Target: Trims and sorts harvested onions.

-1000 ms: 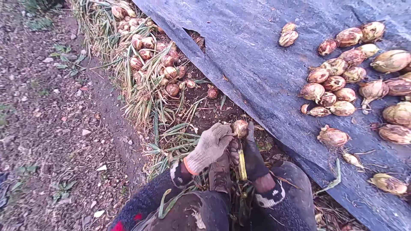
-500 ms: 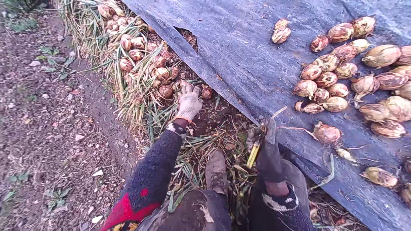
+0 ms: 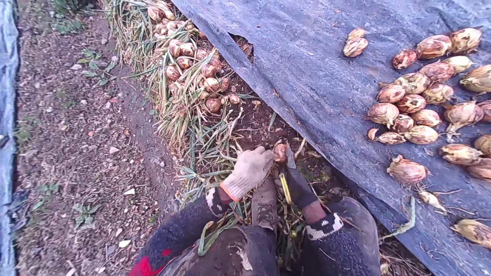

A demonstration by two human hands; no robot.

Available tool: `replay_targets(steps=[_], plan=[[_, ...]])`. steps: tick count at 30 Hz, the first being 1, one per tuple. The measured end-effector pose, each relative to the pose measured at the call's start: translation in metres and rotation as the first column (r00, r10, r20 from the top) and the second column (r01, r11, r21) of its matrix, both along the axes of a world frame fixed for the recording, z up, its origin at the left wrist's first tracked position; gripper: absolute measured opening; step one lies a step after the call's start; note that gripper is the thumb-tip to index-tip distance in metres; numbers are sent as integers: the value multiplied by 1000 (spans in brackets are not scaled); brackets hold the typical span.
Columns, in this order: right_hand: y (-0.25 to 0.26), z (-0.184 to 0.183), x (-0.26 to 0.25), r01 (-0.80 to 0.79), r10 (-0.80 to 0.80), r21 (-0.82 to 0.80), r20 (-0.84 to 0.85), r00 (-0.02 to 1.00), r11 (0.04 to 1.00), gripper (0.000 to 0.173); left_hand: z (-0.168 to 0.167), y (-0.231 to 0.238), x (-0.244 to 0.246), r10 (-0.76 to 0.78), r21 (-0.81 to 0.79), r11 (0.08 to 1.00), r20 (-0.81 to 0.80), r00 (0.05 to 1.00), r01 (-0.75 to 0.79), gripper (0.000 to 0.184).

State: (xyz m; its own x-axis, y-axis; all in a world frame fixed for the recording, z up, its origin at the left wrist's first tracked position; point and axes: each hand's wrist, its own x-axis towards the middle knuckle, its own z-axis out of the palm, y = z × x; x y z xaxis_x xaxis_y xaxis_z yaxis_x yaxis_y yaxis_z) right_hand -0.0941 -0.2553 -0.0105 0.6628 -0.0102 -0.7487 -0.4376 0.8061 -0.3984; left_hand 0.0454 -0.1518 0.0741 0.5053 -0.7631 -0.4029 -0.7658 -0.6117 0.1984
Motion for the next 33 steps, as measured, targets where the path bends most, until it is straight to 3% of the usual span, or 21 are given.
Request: replay_targets(steps=[4, 6, 8, 11, 13, 17, 19, 21, 23, 24, 26, 28, 29, 31, 33], plan=[[-1, 20, 0, 22, -22, 172, -2, 1000, 985, 77, 5, 20, -34, -70, -161, 984, 45, 997, 77, 26], [-3, 23, -1, -5, -10, 300, 48, 999, 954, 87, 9, 13, -32, -50, -120, 991, 18, 999, 52, 32], [-5, 19, -5, -26, -9, 337, 102, 995, 941, 85, 16, 2, -29, -46, -48, 998, 22, 999, 47, 33], [-9, 18, -2, 70, -95, 287, 74, 993, 955, 77, 18, -13, -25, -70, -14, 997, 51, 996, 71, 31], [-17, 18, -2, 130, -180, 420, 81, 980, 898, 80, 14, -20, -22, -79, -5, 997, 30, 996, 79, 32], [-42, 33, -4, 214, -347, 568, 137, 928, 795, 82, 9, -44, -1, -26, -237, 972, -76, 997, 7, 31], [-55, 59, -11, 323, -540, 534, 318, 779, 781, 68, 16, -62, 26, 111, -436, 882, -178, 978, -179, 30], [-74, 87, -23, 590, -617, 274, 592, 519, 760, 62, 19, -71, 78, 335, -544, 777, -69, 940, -317, 25], [-88, 90, -40, 795, -573, 64, 727, 377, 604, 55, 7, -65, 142, 442, -404, 850, 199, 875, -337, 27], [-89, 86, -42, 836, -578, 4, 725, 376, 549, 53, -5, -60, 169, 432, -277, 891, 274, 859, -360, 40], [-80, 72, -31, 813, -568, -197, 626, 535, 548, 56, -40, -48, 213, 375, -110, 927, 317, 871, -359, 60], [-60, 45, -17, 633, -532, -365, 345, 773, 683, 46, -78, -34, 241, 261, 14, 960, 316, 912, -280, 64], [-52, 31, -13, 477, -434, -443, 203, 878, 759, 44, -93, -28, 249, 225, 50, 966, 315, 922, -252, 62], [-42, 15, -3, 208, -216, -557, 51, 975, 804, 45, -106, -29, 248, 256, 41, 957, 347, 902, -287, 51], [-37, 7, 4, 111, -109, -608, 39, 993, 786, 49, -100, -34, 239, 343, 18, 928, 342, 875, -372, 53]])
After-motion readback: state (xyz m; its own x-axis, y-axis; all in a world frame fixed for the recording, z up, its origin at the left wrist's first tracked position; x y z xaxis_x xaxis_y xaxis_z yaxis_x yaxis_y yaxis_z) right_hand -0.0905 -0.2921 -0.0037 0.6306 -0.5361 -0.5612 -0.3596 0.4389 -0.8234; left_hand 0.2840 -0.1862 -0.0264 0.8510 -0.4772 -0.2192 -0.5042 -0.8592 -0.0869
